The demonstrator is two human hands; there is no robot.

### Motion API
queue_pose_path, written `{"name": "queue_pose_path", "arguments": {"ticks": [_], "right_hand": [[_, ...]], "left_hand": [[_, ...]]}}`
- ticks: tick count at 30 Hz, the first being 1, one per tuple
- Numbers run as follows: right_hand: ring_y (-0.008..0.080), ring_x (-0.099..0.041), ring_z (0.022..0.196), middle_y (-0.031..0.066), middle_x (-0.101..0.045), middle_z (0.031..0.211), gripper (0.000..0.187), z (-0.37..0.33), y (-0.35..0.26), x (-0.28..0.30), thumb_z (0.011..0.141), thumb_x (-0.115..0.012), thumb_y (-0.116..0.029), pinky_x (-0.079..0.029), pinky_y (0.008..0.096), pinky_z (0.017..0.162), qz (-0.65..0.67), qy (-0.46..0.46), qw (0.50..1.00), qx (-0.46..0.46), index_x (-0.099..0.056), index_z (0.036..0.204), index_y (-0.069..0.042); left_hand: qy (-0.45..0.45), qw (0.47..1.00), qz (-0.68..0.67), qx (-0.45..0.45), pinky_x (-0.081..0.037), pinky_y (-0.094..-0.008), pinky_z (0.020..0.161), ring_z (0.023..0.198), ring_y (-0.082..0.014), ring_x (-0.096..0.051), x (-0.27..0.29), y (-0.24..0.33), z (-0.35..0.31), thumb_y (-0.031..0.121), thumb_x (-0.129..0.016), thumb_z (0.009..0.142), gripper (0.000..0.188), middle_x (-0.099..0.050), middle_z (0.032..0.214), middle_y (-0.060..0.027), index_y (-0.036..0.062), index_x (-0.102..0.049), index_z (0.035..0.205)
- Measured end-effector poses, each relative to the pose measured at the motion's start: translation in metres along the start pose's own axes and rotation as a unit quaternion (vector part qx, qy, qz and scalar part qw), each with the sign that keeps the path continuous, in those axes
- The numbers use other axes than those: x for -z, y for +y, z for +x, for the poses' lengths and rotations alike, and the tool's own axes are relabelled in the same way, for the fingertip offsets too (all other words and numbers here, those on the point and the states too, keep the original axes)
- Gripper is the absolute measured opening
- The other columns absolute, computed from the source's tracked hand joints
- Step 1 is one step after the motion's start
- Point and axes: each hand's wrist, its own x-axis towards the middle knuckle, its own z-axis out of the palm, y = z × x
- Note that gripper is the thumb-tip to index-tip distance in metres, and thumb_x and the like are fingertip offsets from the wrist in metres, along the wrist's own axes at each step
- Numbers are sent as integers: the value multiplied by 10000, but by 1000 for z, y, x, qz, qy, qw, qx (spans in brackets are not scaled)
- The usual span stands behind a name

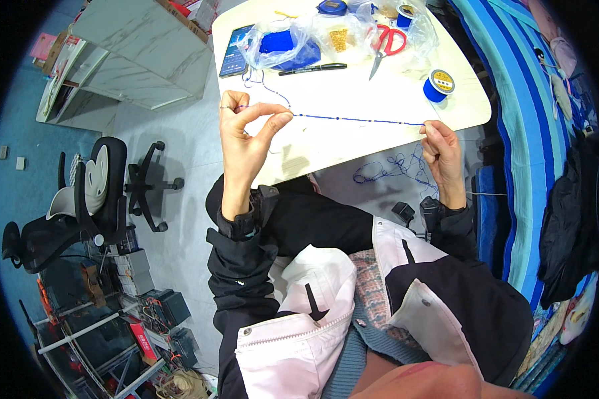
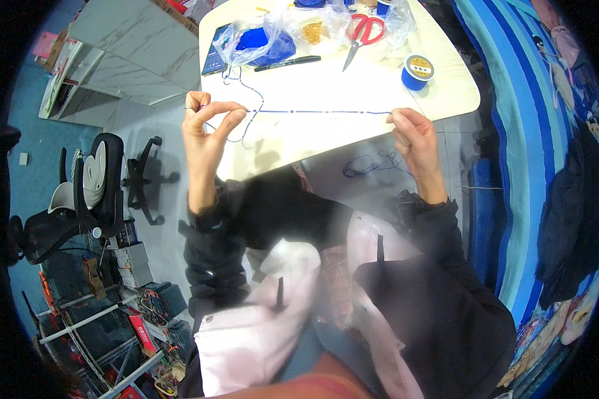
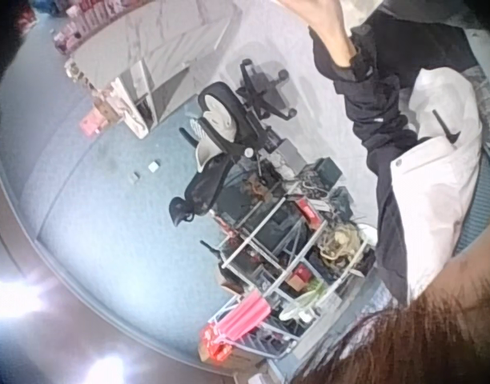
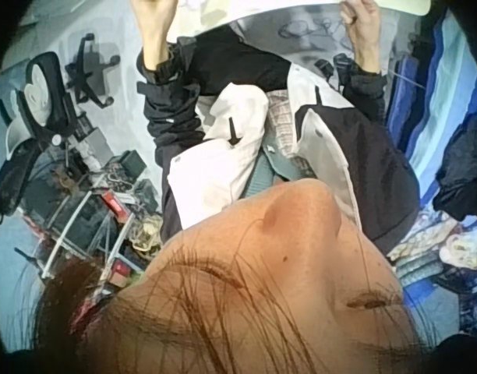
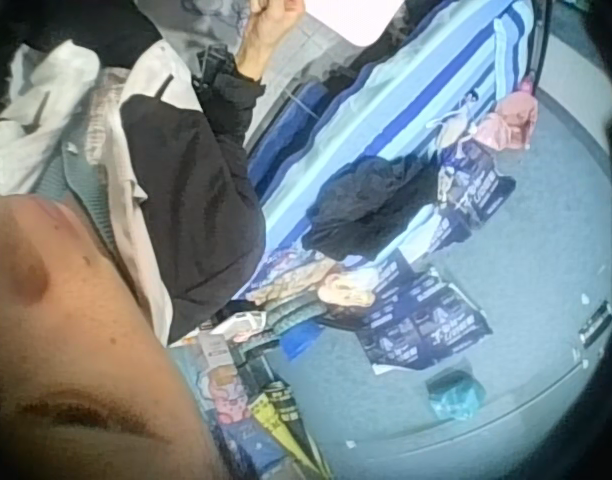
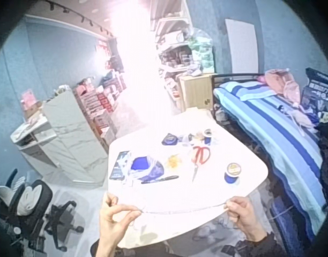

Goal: The person measures and marks a blue wire on a white board using a tape measure and marker, then threads small beads onto the wire and ties a knot. The person handles the wire, beads, tape measure, and marker throughout.

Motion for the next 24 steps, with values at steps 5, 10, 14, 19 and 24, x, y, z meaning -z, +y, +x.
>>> {"name": "queue_pose_path", "arguments": {"ticks": [5, 10, 14, 19, 24], "right_hand": [[-3, -228, 469, -86, -355, 593, 178, 0, 1, 0, 959, -553, -115, -172, 169, 401, -16, 0, 1000, 9, -625, 1010, 40], [-4, -227, 472, -85, -353, 591, 179, 0, 0, -3, 962, -554, -125, -171, 168, 402, -11, 0, 1000, 3, -628, 1006, 32], [-22, -245, 461, -125, -366, 568, 157, 0, -1, -6, 949, -584, -151, -151, 180, 396, -24, 9, 1000, 6, -662, 962, -15], [-19, -248, 458, -122, -367, 567, 157, 0, -2, -9, 949, -583, -149, -155, 182, 395, -20, 13, 1000, 1, -659, 955, -12], [-13, -250, 457, -118, -369, 568, 156, 1, -1, -8, 946, -587, -149, -165, 181, 398, -16, 18, 1000, 2, -658, 959, -10]], "left_hand": [[6, 1000, 23, -3, -324, -324, 806, 879, -201, -369, 0, 0, 0, 218, -837, 652, 180, -349, 836, -19, 138, -757, 793], [4, 1000, 22, 11, -318, -324, 804, 873, -201, -368, 0, -1, 0, 220, -835, 654, 175, -357, 826, -20, 145, -759, 793], [1, 1000, 16, 11, -312, -322, 796, 864, -197, -366, -1, -3, 0, 221, -832, 658, 169, -357, 808, -17, 147, -760, 791], [4, 1000, 8, 7, -310, -321, 792, 857, -195, -362, 0, -4, 0, 222, -832, 657, 171, -353, 795, -11, 147, -760, 792], [2, 1000, 14, 8, -320, -313, 777, 841, -189, -367, 0, -5, 0, 211, -829, 665, 164, -347, 783, -12, 136, -758, 793]]}}
